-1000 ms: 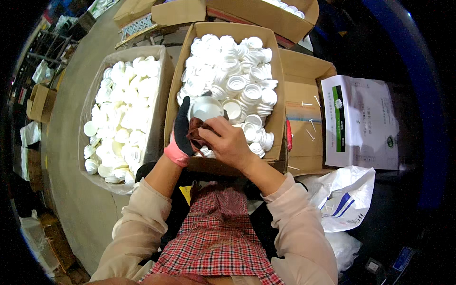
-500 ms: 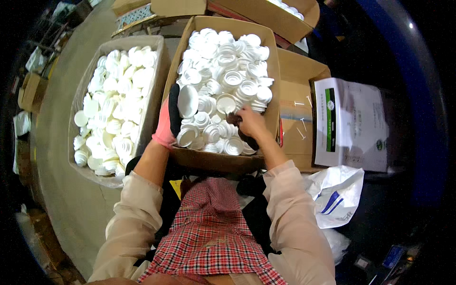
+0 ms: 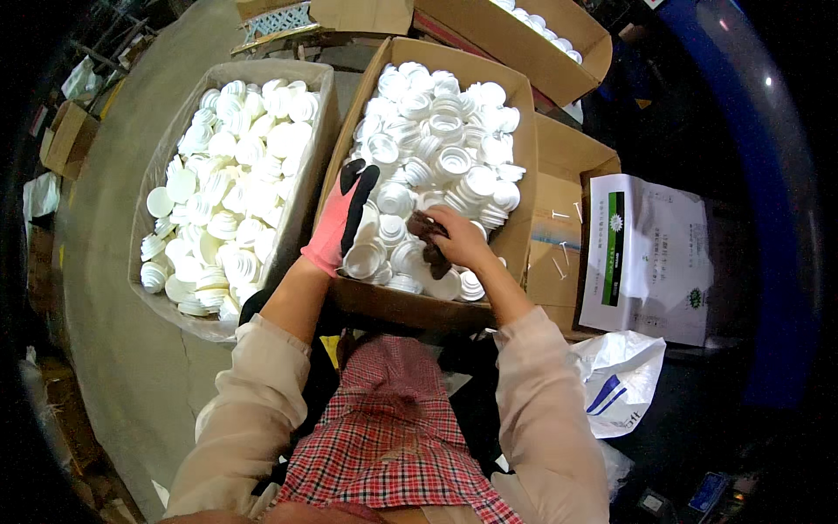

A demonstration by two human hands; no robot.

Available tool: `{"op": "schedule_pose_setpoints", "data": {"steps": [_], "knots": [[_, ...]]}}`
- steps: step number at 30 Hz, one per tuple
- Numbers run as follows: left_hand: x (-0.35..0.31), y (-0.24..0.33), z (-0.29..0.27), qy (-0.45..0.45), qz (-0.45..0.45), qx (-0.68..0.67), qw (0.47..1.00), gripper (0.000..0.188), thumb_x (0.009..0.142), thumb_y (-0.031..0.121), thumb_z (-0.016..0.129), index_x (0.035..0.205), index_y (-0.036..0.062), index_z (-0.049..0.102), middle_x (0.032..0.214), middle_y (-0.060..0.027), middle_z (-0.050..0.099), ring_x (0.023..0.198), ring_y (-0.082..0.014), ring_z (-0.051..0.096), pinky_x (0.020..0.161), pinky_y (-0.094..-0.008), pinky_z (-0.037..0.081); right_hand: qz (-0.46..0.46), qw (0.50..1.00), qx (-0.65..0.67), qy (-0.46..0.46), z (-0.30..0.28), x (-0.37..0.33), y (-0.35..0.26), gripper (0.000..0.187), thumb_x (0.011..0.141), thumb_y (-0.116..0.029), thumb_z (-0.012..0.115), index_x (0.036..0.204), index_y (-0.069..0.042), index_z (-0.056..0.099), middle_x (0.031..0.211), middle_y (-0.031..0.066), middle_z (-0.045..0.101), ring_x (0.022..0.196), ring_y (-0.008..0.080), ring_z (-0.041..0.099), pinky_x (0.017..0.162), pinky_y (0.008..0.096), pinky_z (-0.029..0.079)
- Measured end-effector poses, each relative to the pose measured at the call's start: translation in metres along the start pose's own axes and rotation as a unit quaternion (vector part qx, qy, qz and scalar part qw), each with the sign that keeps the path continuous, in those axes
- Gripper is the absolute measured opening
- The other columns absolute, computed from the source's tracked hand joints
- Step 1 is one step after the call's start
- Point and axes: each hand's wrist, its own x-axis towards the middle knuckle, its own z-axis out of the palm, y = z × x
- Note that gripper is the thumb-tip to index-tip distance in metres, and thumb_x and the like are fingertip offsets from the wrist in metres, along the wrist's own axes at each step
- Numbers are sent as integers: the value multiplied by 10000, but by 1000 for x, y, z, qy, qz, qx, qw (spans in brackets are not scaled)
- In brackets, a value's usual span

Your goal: The person repeatedly picks up white plastic cups from a cardboard box, places a small circular insert into each cup, and then places the assembled unit into a plastic bin. The person wears pink gloves and works in a warehouse setting.

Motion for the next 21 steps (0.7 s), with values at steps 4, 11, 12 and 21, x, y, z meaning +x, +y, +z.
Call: {"op": "schedule_pose_setpoints", "data": {"steps": [4,11,12,21], "knots": [[-11,-15,1,-53,106,-2,993,726,837,287,702,1420,-6,384,1323,-179,529,1244,-246,485,1027,-339,388,-145,975,159,62,-36,-16,-87,528,773,6,622,1296,-49,568,1296,161,572,1214,325,542,1036,375,403],[-23,-22,8,-328,-107,-318,883,496,904,3,594,1370,40,428,1231,-144,595,1062,-224,622,932,-346,520,-155,962,184,127,-19,-22,-110,481,796,15,606,1270,-37,548,1248,161,579,1187,310,560,994,357,436],[-28,-22,19,-293,-109,-341,887,392,959,21,528,1341,38,444,1222,-159,589,1056,-245,621,937,-344,517,-67,955,256,134,-24,-27,-111,428,810,-2,616,1229,-32,536,1212,155,581,1126,299,589,955,355,455],[-16,-49,26,-246,-111,-361,893,362,997,205,476,1302,13,444,1168,-144,600,1046,-262,627,897,-397,545,-187,966,74,161,-15,-41,-132,237,752,-20,690,954,-99,593,1047,76,582,903,305,627,760,366,518]]}}
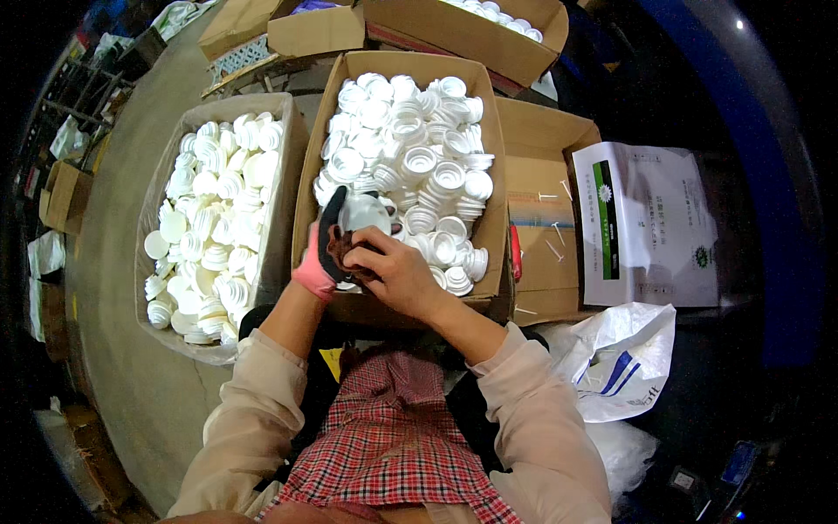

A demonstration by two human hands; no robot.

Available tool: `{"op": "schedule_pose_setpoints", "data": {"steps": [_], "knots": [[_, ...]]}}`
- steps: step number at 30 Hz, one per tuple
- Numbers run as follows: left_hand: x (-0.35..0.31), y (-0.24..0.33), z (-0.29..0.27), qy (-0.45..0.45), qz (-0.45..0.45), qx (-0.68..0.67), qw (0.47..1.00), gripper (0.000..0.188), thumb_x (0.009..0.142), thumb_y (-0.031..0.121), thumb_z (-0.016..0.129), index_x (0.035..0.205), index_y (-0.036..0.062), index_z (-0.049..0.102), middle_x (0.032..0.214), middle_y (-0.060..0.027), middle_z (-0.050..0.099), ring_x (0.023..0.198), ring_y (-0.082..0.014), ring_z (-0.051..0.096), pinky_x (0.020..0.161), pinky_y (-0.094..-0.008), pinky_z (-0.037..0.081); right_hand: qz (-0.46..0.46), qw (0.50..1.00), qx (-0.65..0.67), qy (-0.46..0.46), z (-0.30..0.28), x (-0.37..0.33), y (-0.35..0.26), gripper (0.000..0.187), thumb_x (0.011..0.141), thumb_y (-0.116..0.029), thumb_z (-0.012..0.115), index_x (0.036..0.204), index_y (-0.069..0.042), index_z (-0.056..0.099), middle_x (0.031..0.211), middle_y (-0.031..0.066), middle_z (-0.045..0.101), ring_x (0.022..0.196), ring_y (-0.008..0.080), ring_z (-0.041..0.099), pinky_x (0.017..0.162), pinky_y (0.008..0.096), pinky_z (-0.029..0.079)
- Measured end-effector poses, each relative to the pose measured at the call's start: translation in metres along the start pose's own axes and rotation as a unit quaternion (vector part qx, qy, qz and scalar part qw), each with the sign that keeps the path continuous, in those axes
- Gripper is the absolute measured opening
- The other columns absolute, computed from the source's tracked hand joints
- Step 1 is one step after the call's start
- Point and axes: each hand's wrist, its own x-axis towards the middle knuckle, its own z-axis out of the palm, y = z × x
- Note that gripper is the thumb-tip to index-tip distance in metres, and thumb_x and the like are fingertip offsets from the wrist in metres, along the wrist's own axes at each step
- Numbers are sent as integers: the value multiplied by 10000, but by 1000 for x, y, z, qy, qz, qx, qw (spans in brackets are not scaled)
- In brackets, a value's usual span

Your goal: The person repeatedly picks up white plastic cups from a cardboard box, places a small circular insert into each cup, and then places the assembled unit into a plastic bin. The person wears pink gloves and works in a warehouse setting.

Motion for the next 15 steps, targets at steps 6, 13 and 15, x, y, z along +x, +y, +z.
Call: {"op": "schedule_pose_setpoints", "data": {"steps": [6,13,15], "knots": [[-10,45,66,51,156,334,928,428,1014,357,402,1169,-5,570,1050,-112,664,928,-225,660,839,-348,540,25,986,-146,75,-34,-10,27,322,695,28,685,998,-78,673,1074,90,627,958,310,640,807,384,526],[-8,14,58,52,207,554,804,316,993,172,447,1243,2,542,1110,-92,633,997,-182,599,853,-307,486,50,975,-108,188,-18,2,23,438,741,32,644,1165,-75,620,1058,148,561,940,357,602,782,402,507],[-4,31,52,75,328,611,717,404,896,112,562,1275,-20,509,1185,-162,608,1078,-277,592,939,-361,468,158,975,-47,151,-16,-2,39,326,762,36,620,1078,-42,640,1018,144,571,937,338,608,793,371,507]]}}
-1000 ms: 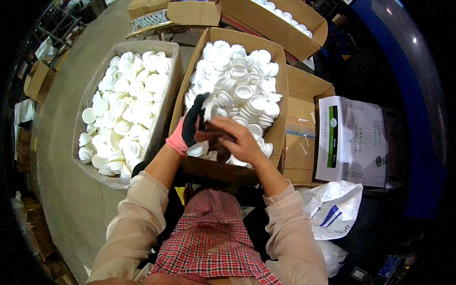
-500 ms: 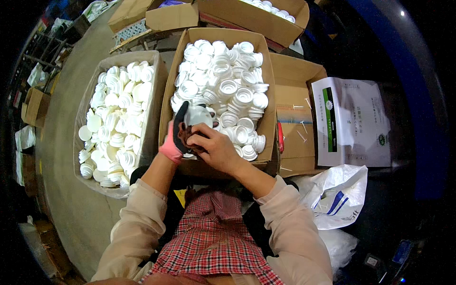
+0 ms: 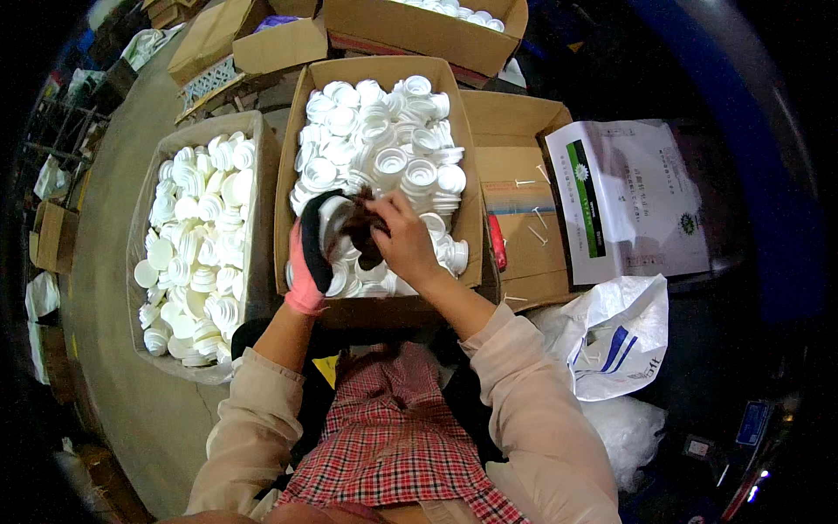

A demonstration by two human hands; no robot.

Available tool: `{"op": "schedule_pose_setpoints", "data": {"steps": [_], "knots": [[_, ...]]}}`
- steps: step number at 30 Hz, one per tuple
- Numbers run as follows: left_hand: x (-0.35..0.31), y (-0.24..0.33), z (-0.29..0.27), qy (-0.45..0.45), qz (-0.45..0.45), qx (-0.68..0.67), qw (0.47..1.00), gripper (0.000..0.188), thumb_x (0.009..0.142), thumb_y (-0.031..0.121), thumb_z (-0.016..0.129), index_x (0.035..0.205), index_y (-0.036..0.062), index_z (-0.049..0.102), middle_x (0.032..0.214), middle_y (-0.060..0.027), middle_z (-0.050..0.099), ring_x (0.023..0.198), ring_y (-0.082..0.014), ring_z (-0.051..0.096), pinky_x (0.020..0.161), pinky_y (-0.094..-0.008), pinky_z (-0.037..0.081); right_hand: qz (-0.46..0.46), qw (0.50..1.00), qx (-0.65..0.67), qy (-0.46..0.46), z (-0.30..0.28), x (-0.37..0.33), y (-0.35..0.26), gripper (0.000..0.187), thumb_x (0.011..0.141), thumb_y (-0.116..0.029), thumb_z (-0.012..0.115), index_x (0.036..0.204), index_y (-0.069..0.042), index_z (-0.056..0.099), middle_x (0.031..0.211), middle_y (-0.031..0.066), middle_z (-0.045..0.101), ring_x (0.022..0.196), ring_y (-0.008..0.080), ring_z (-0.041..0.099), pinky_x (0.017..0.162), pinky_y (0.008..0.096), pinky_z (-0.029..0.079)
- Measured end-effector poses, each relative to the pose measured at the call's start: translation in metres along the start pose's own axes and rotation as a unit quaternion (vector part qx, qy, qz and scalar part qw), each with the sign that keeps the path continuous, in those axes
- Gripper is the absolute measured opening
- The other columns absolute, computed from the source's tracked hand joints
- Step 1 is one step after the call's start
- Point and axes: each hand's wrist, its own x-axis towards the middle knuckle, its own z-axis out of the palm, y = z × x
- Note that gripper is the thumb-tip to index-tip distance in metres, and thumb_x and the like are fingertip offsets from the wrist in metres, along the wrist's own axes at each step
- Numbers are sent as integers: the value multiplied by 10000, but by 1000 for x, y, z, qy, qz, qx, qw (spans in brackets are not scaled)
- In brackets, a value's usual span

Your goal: The person repeatedly picks up white plastic cups from a cardboard box, places a small circular insert into each cup, and then places the assembled unit into a plastic bin. The person wears pink gloves and works in a warehouse setting.

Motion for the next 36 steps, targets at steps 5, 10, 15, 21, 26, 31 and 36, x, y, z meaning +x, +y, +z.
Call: {"op": "schedule_pose_setpoints", "data": {"steps": [5,10,15,21,26,31,36], "knots": [[17,-24,-22,81,-293,-523,796,640,980,535,409,1332,3,442,1280,-206,544,1213,-335,534,1052,-519,416,71,940,-79,-326,31,-34,85,519,810,-255,730,1272,-92,561,1221,187,556,1149,398,538,962,433,455],[25,-16,-40,40,-362,-765,531,744,981,617,286,1343,-24,397,1292,-263,514,1213,-461,503,993,-652,421,164,954,-217,-123,32,22,155,561,868,-176,631,1368,-14,432,1380,234,438,1268,407,447,1026,462,410],[32,-9,-38,1,-386,-733,560,823,953,689,246,1356,-6,425,1267,-222,560,1150,-436,578,908,-588,508,175,928,-288,-156,40,53,233,464,811,-32,553,1272,-9,510,1184,232,585,1061,417,582,926,473,475],[35,-2,-44,-4,-378,-716,587,693,822,448,567,1319,-7,408,1213,-173,591,1103,-321,603,897,-463,522,54,935,-287,-202,21,17,220,133,793,-33,611,895,-59,692,947,166,624,882,392,595,791,472,485],[25,-1,-36,-6,-322,-582,746,838,642,154,914,1285,-18,406,1148,-119,640,1006,-215,643,902,-343,511,-28,943,-228,-240,-12,23,132,103,838,-80,632,931,-84,678,1031,144,596,912,347,575,809,431,482],[15,1,-29,-24,-135,-275,952,781,681,133,887,1290,-17,421,1100,-115,666,1013,-204,646,910,-347,509,12,949,191,-251,-51,32,26,174,929,-80,587,1102,-89,603,1266,79,519,1043,201,579,833,319,493],[11,4,-8,1,-312,-481,819,866,647,170,910,1315,-37,400,1147,-138,641,1025,-216,635,934,-353,494,125,861,481,-105,-21,14,9,401,960,-105,556,1334,-99,409,1362,85,443,1198,168,493,939,340,496]]}}
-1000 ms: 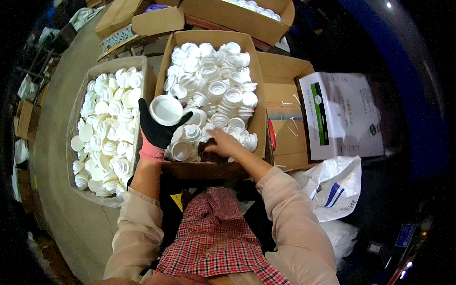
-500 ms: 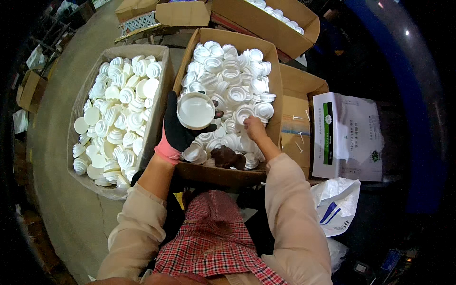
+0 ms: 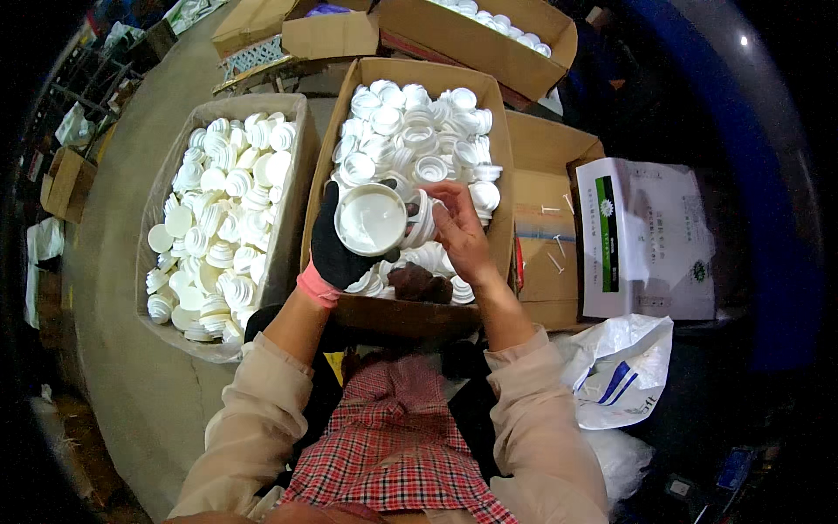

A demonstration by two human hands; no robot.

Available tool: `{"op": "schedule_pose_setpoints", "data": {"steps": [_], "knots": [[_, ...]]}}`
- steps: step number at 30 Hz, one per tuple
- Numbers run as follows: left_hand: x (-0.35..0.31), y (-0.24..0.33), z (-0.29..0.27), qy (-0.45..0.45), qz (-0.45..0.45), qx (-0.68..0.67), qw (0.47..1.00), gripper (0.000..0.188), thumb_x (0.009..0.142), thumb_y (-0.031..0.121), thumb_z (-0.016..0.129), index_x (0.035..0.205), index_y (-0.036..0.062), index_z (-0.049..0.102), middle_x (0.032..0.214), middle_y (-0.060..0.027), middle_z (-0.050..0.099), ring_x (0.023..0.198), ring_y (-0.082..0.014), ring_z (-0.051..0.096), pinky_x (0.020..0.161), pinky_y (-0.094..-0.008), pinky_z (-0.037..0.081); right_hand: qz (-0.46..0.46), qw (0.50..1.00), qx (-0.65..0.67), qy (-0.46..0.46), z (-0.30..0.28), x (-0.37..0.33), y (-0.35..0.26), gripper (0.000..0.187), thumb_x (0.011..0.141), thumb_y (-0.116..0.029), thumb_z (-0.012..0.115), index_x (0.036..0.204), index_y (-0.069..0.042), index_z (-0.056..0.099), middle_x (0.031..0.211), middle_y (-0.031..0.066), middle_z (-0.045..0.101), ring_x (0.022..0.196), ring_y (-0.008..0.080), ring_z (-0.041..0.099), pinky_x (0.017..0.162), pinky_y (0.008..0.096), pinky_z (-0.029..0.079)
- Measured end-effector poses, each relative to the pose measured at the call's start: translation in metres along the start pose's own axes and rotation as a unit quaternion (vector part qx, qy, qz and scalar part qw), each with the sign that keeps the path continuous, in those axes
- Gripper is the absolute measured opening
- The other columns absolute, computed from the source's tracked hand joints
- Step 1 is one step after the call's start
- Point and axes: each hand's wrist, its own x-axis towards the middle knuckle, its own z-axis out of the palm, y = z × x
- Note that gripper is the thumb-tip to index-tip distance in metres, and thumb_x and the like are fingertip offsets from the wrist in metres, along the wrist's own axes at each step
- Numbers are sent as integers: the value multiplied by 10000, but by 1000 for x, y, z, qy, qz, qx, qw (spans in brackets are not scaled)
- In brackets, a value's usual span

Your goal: The person repeatedly picks up white plastic cups from a cardboard box, places a small circular insert into each cup, and then places the assembled unit into a plastic bin. The person wears pink gloves and works in a warehouse setting.

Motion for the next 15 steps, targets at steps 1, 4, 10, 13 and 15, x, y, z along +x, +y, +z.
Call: {"op": "schedule_pose_setpoints", "data": {"steps": [1,4,10,13,15], "knots": [[-2,3,1,-10,51,99,994,884,637,176,916,1319,-40,397,1155,-140,635,1034,-218,630,941,-355,489,13,999,43,-6,-4,0,5,466,934,-104,600,1356,-103,402,1372,83,429,1229,177,471,945,346,494],[-6,18,3,-33,211,357,909,916,615,193,930,1329,-30,401,1161,-140,626,1044,-222,621,939,-356,489,-75,991,-70,-81,6,0,-4,643,828,-98,722,1388,-115,407,1369,73,413,1263,185,443,965,354,479],[4,13,-4,-40,-41,67,996,942,642,258,912,1382,-4,391,1318,-133,545,1180,-239,552,1057,-371,404,-125,950,-286,-10,-5,-8,-17,700,711,-90,775,1354,-95,497,1347,83,462,1237,209,469,983,344,440],[-6,23,13,-104,156,428,884,786,749,156,837,1387,10,402,1319,-131,548,1189,-237,552,1029,-383,443,-160,906,-391,-30,12,-11,-23,669,712,-104,774,1334,-82,529,1291,111,523,1180,244,521,932,334,454],[-3,-5,-2,-120,28,162,979,679,837,76,741,1410,28,379,1333,-113,536,1192,-220,544,1038,-389,435,-161,900,-405,-13,19,-11,-24,663,710,-102,779,1326,-77,535,1305,119,521,1171,261,529,930,342,452]]}}
